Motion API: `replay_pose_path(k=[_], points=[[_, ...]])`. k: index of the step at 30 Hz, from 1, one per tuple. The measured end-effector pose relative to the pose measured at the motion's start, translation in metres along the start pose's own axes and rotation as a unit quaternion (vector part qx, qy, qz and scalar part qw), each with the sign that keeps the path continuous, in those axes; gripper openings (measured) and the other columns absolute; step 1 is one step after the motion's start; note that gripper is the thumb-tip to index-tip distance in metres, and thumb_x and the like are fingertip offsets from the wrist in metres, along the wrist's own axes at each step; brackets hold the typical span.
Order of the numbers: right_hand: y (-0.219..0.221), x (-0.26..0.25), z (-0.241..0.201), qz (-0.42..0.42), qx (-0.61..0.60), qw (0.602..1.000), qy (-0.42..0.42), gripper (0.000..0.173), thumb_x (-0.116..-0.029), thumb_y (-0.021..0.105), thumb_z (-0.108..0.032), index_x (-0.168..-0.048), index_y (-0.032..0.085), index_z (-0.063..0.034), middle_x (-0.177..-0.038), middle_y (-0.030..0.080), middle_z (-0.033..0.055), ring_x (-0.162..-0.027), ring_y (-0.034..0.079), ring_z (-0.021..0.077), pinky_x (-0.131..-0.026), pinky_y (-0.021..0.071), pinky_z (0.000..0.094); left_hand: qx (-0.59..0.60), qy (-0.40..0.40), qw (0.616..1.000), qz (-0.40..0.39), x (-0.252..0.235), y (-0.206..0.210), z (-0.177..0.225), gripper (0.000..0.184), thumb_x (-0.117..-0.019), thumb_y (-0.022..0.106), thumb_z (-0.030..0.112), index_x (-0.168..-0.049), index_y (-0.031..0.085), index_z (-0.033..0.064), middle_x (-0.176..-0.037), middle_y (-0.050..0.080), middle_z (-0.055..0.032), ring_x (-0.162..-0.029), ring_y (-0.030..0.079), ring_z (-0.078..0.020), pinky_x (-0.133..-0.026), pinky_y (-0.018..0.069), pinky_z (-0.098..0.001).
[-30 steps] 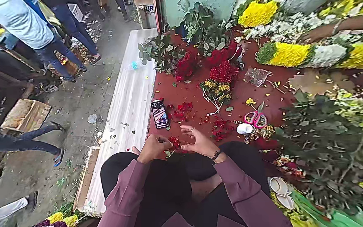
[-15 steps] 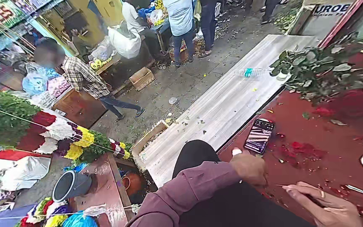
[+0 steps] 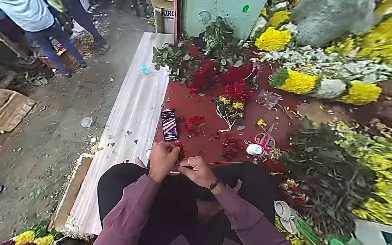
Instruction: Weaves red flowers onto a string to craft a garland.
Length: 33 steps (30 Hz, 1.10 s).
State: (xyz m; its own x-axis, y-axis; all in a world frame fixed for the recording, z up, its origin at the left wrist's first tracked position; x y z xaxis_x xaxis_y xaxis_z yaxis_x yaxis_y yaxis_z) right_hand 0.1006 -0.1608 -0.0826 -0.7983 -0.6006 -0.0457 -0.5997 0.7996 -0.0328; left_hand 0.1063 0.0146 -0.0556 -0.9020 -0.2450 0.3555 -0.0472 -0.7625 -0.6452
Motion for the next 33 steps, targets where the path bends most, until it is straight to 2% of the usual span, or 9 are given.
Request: replay_pose_path(k=[4,10,17,22,24,25,26,28,33], points=[[-0.033,0.002,-0.009,0.077,-0.040,0.996,0.007,0.012,-0.0957,0.069,-0.007,-0.097,0.079,-0.0002,-0.091,0.078,0.0065,-0.084,0.073,0.0104,-0.081,0.0622,0.0304,-0.055,0.014,0.998,-0.017,0.000,0.001,0.002,0.024,-0.0891,0.066,0.039,-0.089,0.077,0.0185,-0.086,0.069,-0.0014,-0.092,0.065,-0.0232,-0.084,0.0520,-0.0516],[-0.088,0.000,0.017,0.101,-0.037,0.985,0.131,0.011,-0.0929,0.073,-0.014,-0.092,0.080,-0.0045,-0.081,0.075,0.0023,-0.071,0.066,0.0056,-0.068,0.0554,0.0258,-0.008,0.001,0.986,-0.169,0.002,0.003,-0.002,0.023,-0.0910,0.071,0.040,-0.091,0.079,0.0190,-0.075,0.071,0.0033,-0.065,0.066,-0.0112,-0.066,0.0569,-0.0413],[-0.070,0.007,0.001,-0.138,-0.037,0.983,0.112,0.015,-0.0951,0.073,-0.018,-0.094,0.079,-0.0042,-0.085,0.076,0.0007,-0.076,0.068,0.0025,-0.073,0.0573,0.0244,-0.050,-0.058,0.985,-0.157,-0.001,-0.003,-0.015,0.024,-0.0765,0.082,0.044,-0.087,0.079,0.0226,-0.076,0.073,0.0028,-0.069,0.068,-0.0170,-0.067,0.0566,-0.0523],[-0.080,-0.003,0.009,-0.170,-0.028,0.973,0.153,0.019,-0.0986,0.069,-0.021,-0.098,0.079,-0.0045,-0.081,0.074,-0.0003,-0.070,0.065,0.0024,-0.067,0.0552,0.0233,-0.076,-0.075,0.980,-0.170,0.000,-0.008,-0.014,0.022,-0.0756,0.082,0.042,-0.084,0.078,0.0226,-0.072,0.070,0.0017,-0.065,0.066,-0.0186,-0.064,0.0544,-0.0537],[-0.105,-0.024,0.031,-0.125,0.041,0.957,0.257,0.027,-0.1022,0.062,-0.028,-0.105,0.077,-0.0055,-0.083,0.073,0.0028,-0.069,0.065,0.0090,-0.065,0.0550,0.0292,-0.092,-0.075,0.978,-0.174,0.003,-0.008,-0.010,0.019,-0.0764,0.079,0.040,-0.084,0.078,0.0232,-0.072,0.070,0.0020,-0.066,0.066,-0.0188,-0.064,0.0543,-0.0541],[-0.121,-0.038,0.049,-0.088,0.104,0.938,0.319,0.028,-0.1035,0.060,-0.030,-0.110,0.075,-0.0071,-0.091,0.074,0.0049,-0.077,0.068,0.0136,-0.073,0.0574,0.0352,-0.097,-0.077,0.976,-0.179,0.005,-0.006,-0.008,0.018,-0.0769,0.079,0.040,-0.084,0.078,0.0231,-0.073,0.071,0.0018,-0.067,0.066,-0.0188,-0.065,0.0543,-0.0539],[-0.137,-0.053,0.073,-0.033,0.177,0.913,0.365,0.027,-0.1026,0.061,-0.030,-0.109,0.076,-0.0084,-0.096,0.075,0.0079,-0.085,0.071,0.0203,-0.081,0.0590,0.0444,-0.102,-0.078,0.974,-0.189,0.006,-0.004,-0.006,0.019,-0.0775,0.078,0.040,-0.085,0.079,0.0229,-0.073,0.071,0.0018,-0.067,0.067,-0.0188,-0.065,0.0545,-0.0534],[-0.161,-0.074,0.121,0.106,0.277,0.865,0.405,0.026,-0.0954,0.067,-0.032,-0.099,0.077,-0.0087,-0.093,0.074,0.0158,-0.087,0.071,0.0342,-0.078,0.0563,0.0610,-0.114,-0.073,0.969,-0.207,0.006,0.000,-0.003,0.020,-0.0777,0.078,0.041,-0.084,0.078,0.0227,-0.073,0.071,0.0019,-0.068,0.067,-0.0186,-0.066,0.0547,-0.0526],[-0.167,-0.104,0.181,0.219,0.325,0.800,0.454,0.058,-0.0869,0.068,-0.065,-0.098,0.074,-0.0086,-0.094,0.072,0.0214,-0.092,0.069,0.0418,-0.075,0.0530,0.0667,-0.138,-0.077,0.962,-0.224,0.006,0.009,-0.007,0.020,-0.0768,0.078,0.044,-0.084,0.078,0.0250,-0.075,0.071,0.0019,-0.074,0.069,-0.0204,-0.071,0.0548,-0.0554]])
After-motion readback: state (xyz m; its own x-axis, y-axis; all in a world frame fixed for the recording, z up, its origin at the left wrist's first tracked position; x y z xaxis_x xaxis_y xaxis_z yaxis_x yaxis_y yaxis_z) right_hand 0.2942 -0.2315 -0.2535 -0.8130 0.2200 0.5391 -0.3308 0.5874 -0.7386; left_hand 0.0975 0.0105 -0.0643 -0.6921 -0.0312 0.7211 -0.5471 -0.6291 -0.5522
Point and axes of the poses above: each hand's wrist, its own x-axis away from the middle knuckle, its own y-axis out of the palm, z = x × y, the point moved 3 cm from there along -x, towards the middle knuckle
